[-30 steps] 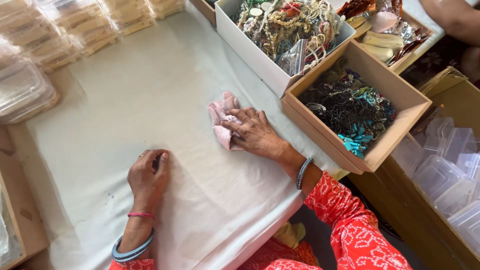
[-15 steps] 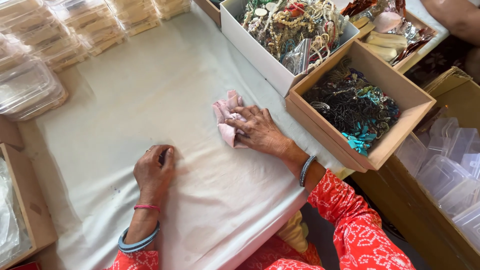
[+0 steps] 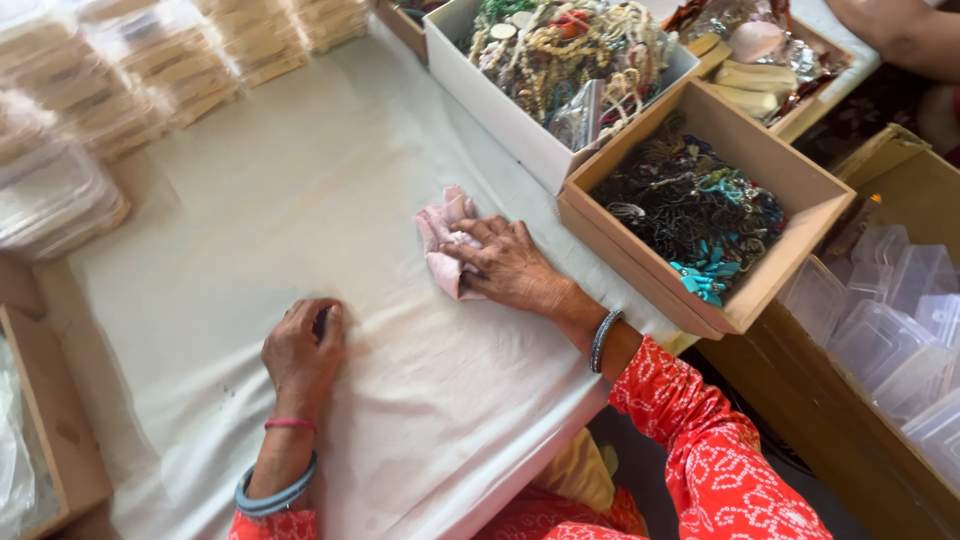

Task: The person places a small plastic container on a table and wipes a turquoise beaded necklace with a pink cloth. They then coil the necklace and place it into a small plastic bag.

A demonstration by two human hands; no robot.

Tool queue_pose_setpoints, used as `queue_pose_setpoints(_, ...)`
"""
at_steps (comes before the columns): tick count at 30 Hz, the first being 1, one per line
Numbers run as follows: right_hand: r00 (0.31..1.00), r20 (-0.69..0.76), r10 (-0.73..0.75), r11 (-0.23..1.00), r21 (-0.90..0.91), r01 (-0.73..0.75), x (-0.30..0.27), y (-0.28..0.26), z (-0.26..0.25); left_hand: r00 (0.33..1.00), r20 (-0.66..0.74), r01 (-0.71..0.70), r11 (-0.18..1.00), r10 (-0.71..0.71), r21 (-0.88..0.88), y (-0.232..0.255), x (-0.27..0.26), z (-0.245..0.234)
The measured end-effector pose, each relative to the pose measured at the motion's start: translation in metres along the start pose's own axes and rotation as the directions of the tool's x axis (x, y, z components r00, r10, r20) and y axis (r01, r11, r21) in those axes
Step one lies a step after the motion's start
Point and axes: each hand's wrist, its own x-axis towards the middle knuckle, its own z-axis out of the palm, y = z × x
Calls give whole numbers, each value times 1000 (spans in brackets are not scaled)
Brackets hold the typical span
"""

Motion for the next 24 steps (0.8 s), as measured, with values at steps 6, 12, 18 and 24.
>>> queue_pose_setpoints(6, 999, 52, 13, 1000, 16, -14, -4, -2, 0, 998, -2, -59, 997, 59, 53, -7, -2, 2)
queue_pose_setpoints(12, 995, -9, 99, 995, -33, -99, -14, -21, -8, 1000, 24, 10, 1000, -10, 28, 2, -7, -4)
queue_pose_setpoints(18, 992, -111, -60, 963, 256, 87, -75, -37, -115, 999, 39, -2, 1000, 2, 16, 2, -13, -6)
queue_pose_setpoints(24, 876, -286, 388, 919, 200, -341, -147, 19, -217, 999, 50, 10, 1000, -11, 15, 3, -13, -7)
